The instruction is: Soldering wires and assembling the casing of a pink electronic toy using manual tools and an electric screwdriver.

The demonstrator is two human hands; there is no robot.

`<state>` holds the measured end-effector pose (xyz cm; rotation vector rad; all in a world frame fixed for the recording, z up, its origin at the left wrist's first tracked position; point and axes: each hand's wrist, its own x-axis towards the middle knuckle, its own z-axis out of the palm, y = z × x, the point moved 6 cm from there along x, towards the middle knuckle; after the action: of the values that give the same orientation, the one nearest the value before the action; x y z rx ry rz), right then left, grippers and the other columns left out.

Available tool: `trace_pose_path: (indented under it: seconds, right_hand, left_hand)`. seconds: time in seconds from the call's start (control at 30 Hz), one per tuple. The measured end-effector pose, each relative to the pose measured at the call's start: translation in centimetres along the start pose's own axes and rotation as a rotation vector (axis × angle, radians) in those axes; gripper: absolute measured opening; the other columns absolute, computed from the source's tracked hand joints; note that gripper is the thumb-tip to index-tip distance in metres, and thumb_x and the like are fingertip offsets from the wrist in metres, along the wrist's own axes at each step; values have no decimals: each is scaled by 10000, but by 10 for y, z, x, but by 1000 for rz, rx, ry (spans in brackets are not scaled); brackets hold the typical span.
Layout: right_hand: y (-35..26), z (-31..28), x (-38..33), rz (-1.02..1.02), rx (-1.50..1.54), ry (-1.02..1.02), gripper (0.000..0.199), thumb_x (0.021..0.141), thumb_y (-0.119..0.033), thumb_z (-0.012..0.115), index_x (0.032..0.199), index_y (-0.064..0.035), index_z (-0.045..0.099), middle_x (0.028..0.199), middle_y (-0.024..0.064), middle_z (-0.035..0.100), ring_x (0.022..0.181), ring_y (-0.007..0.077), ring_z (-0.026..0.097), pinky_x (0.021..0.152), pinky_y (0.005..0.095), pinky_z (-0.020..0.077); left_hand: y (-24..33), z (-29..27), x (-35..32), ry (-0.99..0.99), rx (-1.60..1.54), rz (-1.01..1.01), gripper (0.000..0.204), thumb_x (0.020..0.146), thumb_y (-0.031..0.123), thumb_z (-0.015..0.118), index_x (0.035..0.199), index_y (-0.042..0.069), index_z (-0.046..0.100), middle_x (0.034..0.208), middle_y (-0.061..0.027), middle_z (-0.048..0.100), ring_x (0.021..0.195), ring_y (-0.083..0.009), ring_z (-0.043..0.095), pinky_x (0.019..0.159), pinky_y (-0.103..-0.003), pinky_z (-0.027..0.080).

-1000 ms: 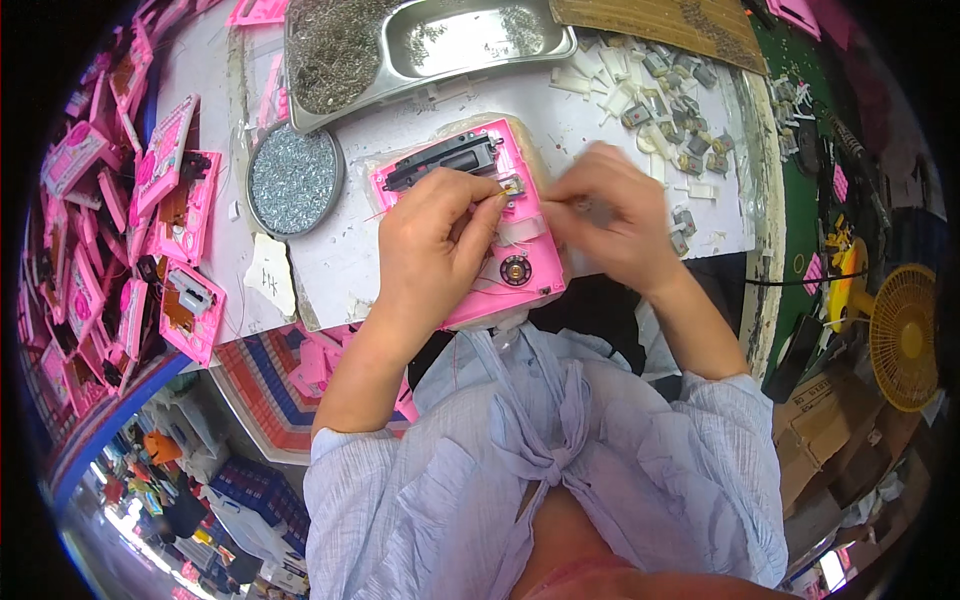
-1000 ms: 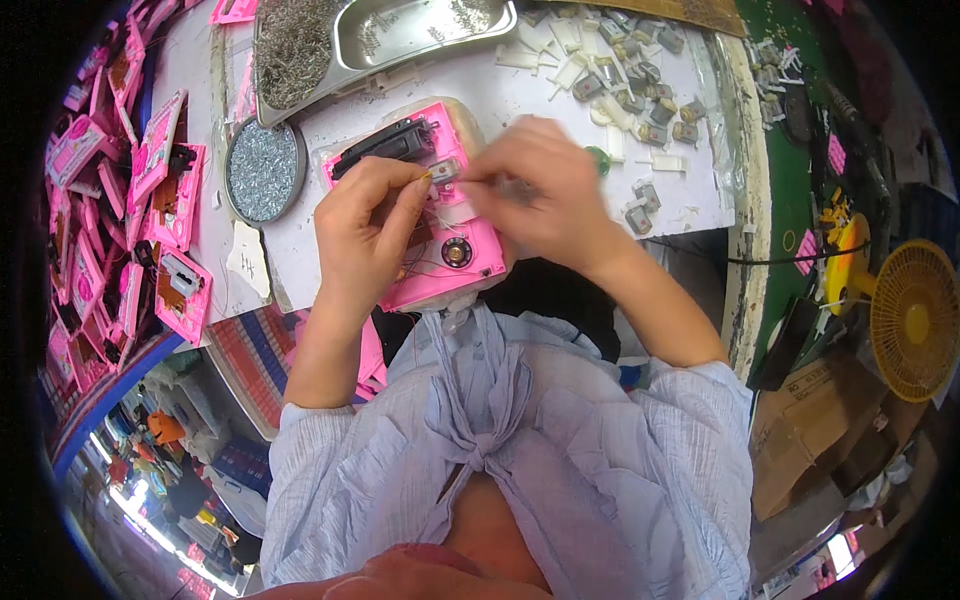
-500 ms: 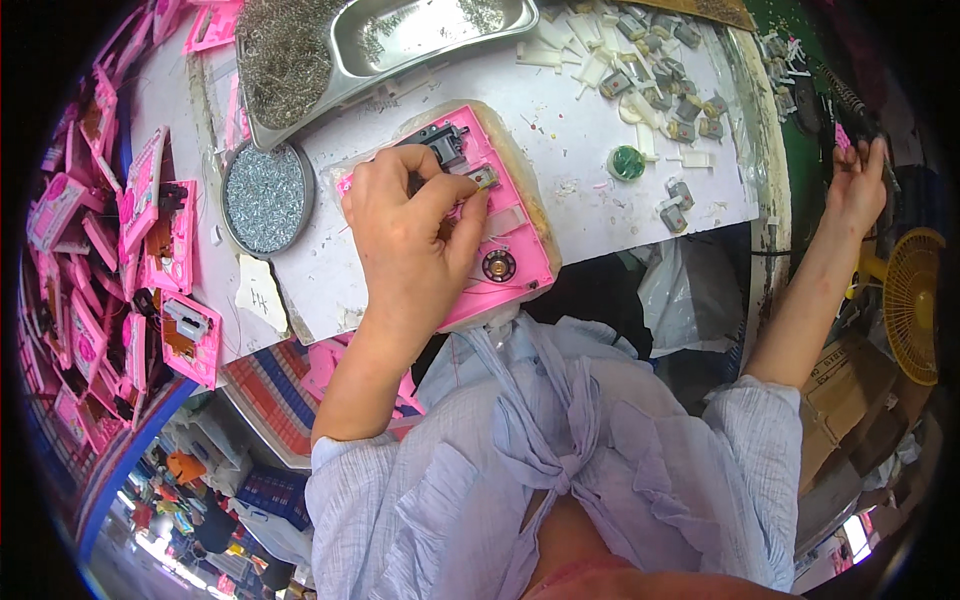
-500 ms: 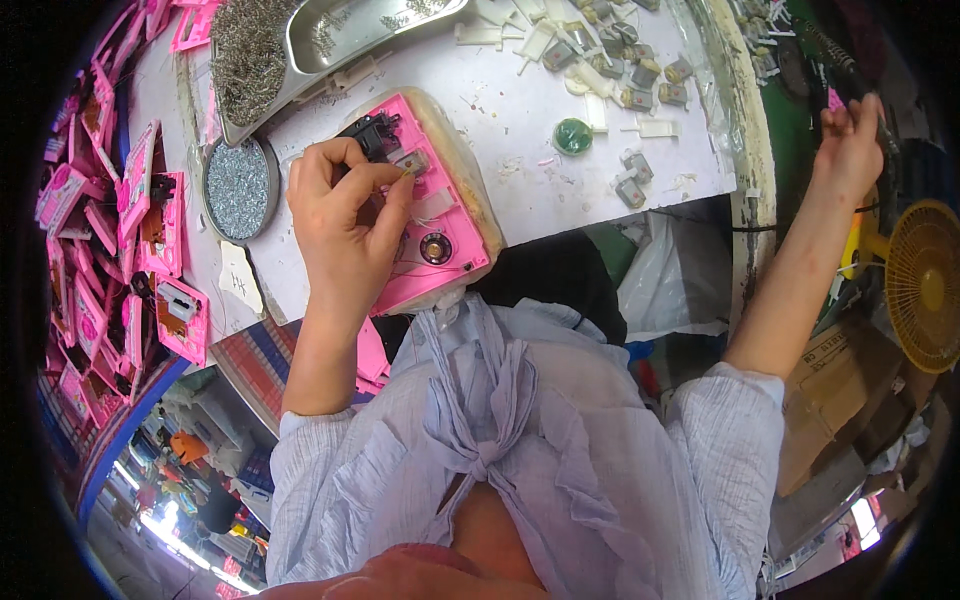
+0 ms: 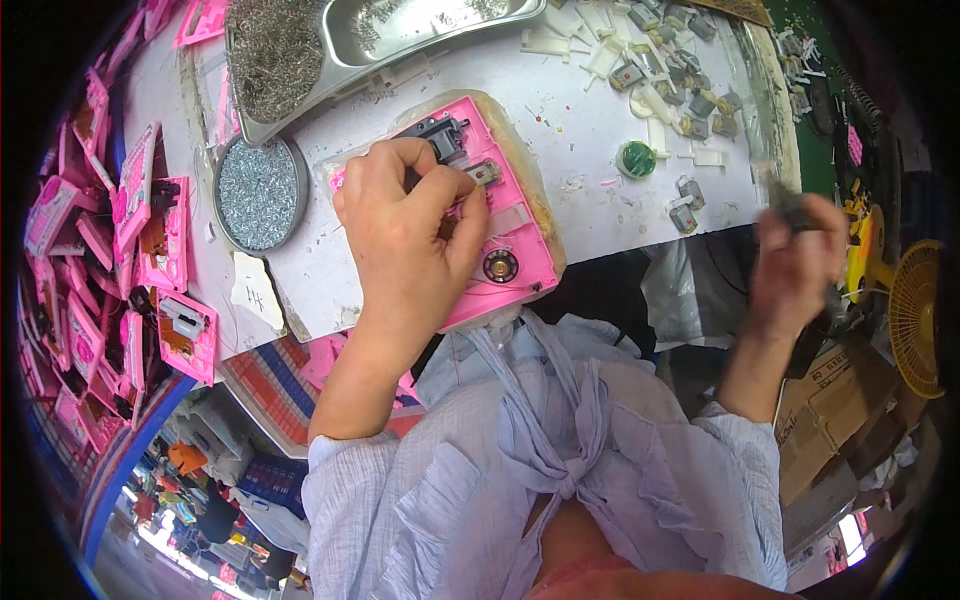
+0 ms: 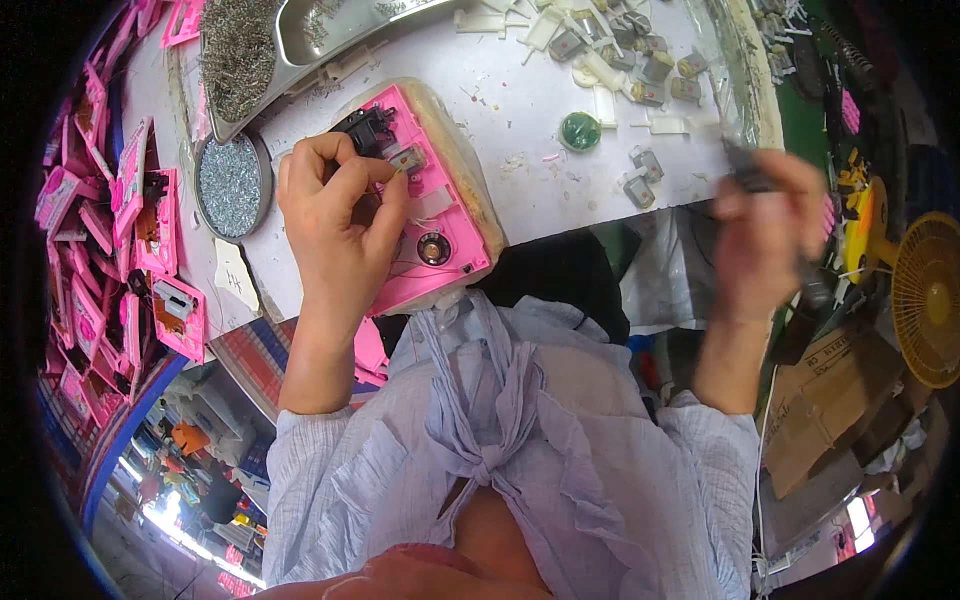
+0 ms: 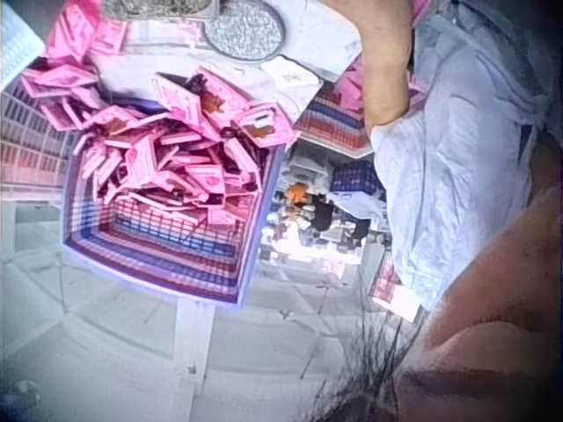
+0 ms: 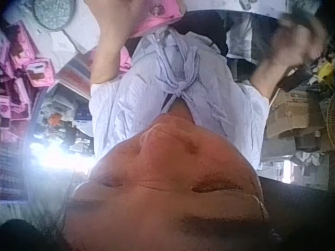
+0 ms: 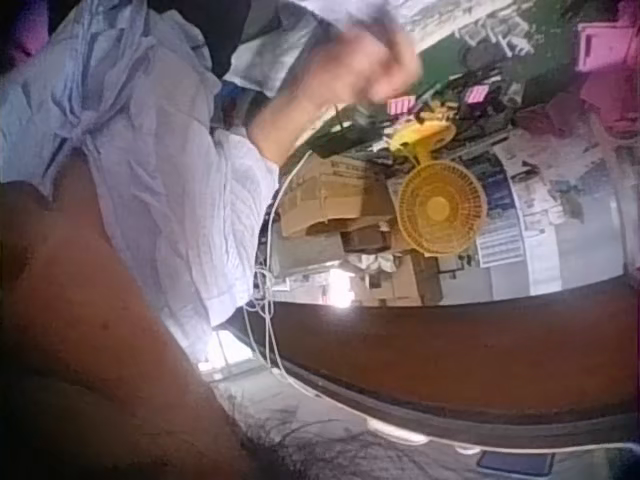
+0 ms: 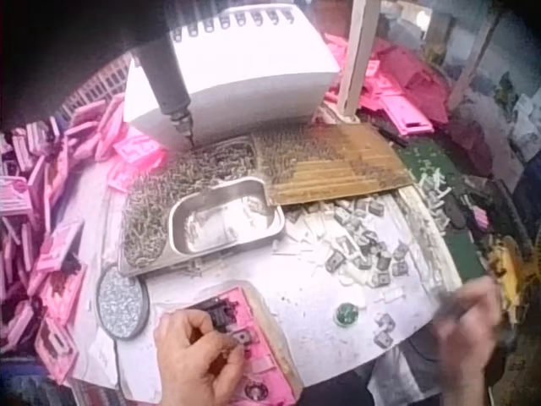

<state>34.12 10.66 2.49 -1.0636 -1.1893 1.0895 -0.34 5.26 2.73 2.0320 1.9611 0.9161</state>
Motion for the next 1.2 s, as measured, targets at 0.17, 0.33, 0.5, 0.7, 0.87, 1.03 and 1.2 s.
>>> trace_pose_path:
  seconds: [0.17,0.33,0.5,0.7,0.87,1.03,1.2]
  right_hand:
    - [6,105,-25,-121,-173,-552,321,788,-30,829,1066,-13,670,814,67,669,631,120,602,564,247,439]
    - [11,119,-26,-172,-230,-604,293,807,-82,833,1051,-34,676,706,56,639,558,129,584,504,255,422]
    - [13,122,-26,-165,-235,-608,287,810,-86,830,1048,-35,677,710,58,643,553,129,585,496,252,421]
    - [14,124,-26,-146,-238,-621,284,813,-83,828,1048,-30,676,731,63,657,563,129,597,502,248,435]
    - [14,125,-25,-161,-211,-619,284,816,-77,824,1051,-23,674,748,76,671,583,130,615,518,246,458]
    - [11,122,-24,-177,-215,-609,285,816,-78,824,1051,-21,674,757,77,676,590,131,619,520,246,460]
    - [9,119,-23,-179,-214,-583,278,811,-72,824,1040,-15,676,749,68,667,582,116,597,513,237,442]
  left_hand:
    - [1,-2,1,6,18,14,125,697,100,780,782,93,687,913,-65,556,861,-272,505,762,-406,362]
    - [1,-1,1,7,16,20,131,697,102,782,786,89,686,910,-67,553,868,-273,504,763,-408,362]
    - [0,-1,0,2,13,-3,127,703,112,780,787,87,688,909,-67,551,877,-278,507,766,-412,363]
    - [0,-1,2,-5,19,4,125,708,120,781,789,93,690,907,-63,549,877,-275,511,762,-413,361]
    - [1,-3,3,-10,20,11,128,707,125,783,789,98,688,902,-58,549,867,-272,514,755,-412,357]
    - [3,-4,4,-29,50,22,137,719,111,808,795,76,699,888,-70,540,842,-262,513,751,-387,399]
    - [1,-3,3,-23,41,35,129,707,130,784,788,105,686,901,-56,552,855,-270,518,739,-414,354]
